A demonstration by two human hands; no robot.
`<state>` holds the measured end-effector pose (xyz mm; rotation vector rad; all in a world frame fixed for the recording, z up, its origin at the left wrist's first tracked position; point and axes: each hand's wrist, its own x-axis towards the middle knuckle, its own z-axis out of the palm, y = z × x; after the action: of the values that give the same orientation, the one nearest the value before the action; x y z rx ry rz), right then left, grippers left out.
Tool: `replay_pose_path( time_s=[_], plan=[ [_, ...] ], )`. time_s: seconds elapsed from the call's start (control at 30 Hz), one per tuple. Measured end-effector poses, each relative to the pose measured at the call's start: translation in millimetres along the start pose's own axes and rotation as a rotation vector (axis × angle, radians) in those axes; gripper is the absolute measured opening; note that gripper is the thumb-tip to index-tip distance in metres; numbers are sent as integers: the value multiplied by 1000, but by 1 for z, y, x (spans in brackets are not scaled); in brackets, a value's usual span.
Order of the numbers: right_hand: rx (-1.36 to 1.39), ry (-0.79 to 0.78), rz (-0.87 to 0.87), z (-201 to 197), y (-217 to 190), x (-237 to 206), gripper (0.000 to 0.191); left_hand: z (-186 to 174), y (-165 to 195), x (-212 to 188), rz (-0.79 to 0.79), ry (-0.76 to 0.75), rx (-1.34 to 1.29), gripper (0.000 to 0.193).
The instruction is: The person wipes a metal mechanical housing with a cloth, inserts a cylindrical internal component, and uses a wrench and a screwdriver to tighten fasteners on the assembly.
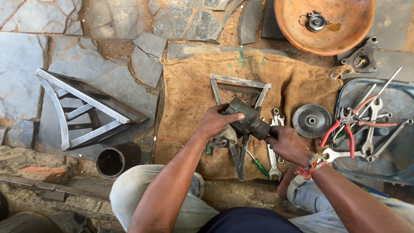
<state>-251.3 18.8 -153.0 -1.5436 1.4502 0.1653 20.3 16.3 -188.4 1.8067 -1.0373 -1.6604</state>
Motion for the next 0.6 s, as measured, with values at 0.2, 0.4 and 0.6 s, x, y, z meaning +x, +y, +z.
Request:
replay_pose_path(
  time_s=[0.2, 0.4, 0.6],
  plan=[
    [0, 74, -46, -4, -5, -3, 25, -6, 6, 5, -69, -10, 5, 105],
    [-4, 68, 114, -4, -1, 0, 34, 5, 17, -9, 64, -38, 118, 97],
    [26, 116, 23, 2, -1, -6, 37, 0, 16, -1, -109, -68, 12, 97]
  ],
)
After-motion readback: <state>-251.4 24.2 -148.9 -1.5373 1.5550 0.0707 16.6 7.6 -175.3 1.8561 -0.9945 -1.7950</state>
